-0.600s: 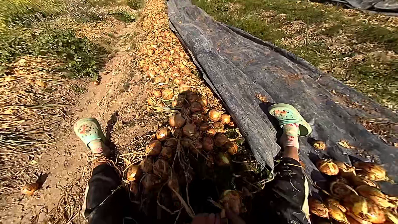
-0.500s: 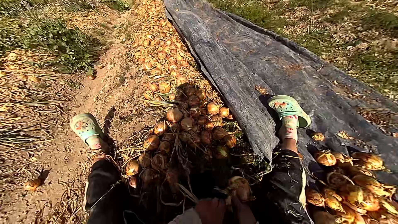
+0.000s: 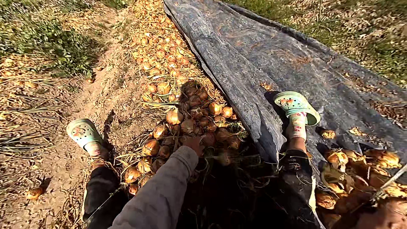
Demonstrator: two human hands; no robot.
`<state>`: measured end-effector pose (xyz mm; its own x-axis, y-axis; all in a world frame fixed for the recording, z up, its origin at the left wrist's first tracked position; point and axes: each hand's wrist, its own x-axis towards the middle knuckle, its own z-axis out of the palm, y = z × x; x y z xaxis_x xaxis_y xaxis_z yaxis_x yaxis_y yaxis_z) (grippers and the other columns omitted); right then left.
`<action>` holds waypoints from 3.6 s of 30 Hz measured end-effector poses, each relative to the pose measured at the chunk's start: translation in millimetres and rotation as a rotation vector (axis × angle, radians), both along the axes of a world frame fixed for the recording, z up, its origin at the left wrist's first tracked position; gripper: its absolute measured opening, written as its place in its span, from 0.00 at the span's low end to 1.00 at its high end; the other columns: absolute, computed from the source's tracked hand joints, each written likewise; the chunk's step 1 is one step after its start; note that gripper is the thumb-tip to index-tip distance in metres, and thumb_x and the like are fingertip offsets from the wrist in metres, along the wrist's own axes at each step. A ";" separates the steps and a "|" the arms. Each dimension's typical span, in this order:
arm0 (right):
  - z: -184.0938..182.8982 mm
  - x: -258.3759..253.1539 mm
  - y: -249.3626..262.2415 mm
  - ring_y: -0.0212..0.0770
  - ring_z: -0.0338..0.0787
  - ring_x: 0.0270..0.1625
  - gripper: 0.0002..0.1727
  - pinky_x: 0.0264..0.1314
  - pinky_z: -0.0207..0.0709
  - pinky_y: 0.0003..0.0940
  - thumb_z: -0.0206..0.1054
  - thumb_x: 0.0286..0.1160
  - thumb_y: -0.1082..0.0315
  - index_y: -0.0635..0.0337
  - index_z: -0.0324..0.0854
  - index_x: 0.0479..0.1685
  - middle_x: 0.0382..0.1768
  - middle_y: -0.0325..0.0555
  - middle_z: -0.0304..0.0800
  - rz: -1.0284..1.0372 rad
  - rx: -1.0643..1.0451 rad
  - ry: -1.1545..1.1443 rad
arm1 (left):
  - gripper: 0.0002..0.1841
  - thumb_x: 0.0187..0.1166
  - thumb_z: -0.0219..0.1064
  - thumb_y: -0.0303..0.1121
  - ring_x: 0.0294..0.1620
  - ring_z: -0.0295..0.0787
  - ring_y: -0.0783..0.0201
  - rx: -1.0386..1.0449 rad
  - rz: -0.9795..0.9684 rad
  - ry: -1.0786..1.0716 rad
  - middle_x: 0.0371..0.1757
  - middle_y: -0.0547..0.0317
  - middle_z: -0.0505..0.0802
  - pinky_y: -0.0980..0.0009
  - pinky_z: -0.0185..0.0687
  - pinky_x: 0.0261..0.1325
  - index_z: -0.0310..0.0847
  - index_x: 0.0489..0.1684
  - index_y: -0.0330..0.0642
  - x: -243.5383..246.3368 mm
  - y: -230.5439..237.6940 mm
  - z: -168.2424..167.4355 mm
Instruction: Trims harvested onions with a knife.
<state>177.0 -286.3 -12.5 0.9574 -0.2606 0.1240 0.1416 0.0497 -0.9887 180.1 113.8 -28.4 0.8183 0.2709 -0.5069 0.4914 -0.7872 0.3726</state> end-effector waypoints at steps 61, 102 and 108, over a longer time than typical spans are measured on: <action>-46.1 -96.7 122.8 0.24 0.70 0.11 0.20 0.19 0.71 0.23 0.44 0.89 0.50 0.51 0.73 0.35 0.11 0.25 0.69 0.777 0.108 0.676 | 0.25 0.75 0.73 0.45 0.42 0.99 0.43 -0.119 -0.119 -0.520 0.41 0.43 0.98 0.41 0.91 0.46 0.89 0.58 0.30 -176.3 -101.2 0.8; -37.5 -54.3 67.7 0.22 0.75 0.14 0.20 0.20 0.76 0.18 0.36 0.92 0.57 0.53 0.71 0.40 0.14 0.24 0.75 0.196 0.072 0.397 | 0.50 0.72 0.80 0.41 0.70 0.84 0.32 0.222 0.205 0.124 0.73 0.29 0.83 0.36 0.77 0.72 0.48 0.94 0.46 -3.5 43.1 -19.1; -40.8 -70.7 100.5 0.20 0.74 0.17 0.23 0.23 0.75 0.20 0.51 0.82 0.47 0.58 0.75 0.52 0.20 0.22 0.75 0.554 -0.160 0.451 | 0.39 0.73 0.78 0.40 0.78 0.78 0.34 0.227 0.098 0.049 0.75 0.33 0.82 0.38 0.73 0.78 0.66 0.84 0.36 -24.2 33.9 -8.9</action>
<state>106.3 -185.9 -53.2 0.9107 0.2647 -0.3172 -0.2847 -0.1542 -0.9461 156.0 147.7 -37.3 0.7586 0.4589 -0.4625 0.5825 -0.7957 0.1658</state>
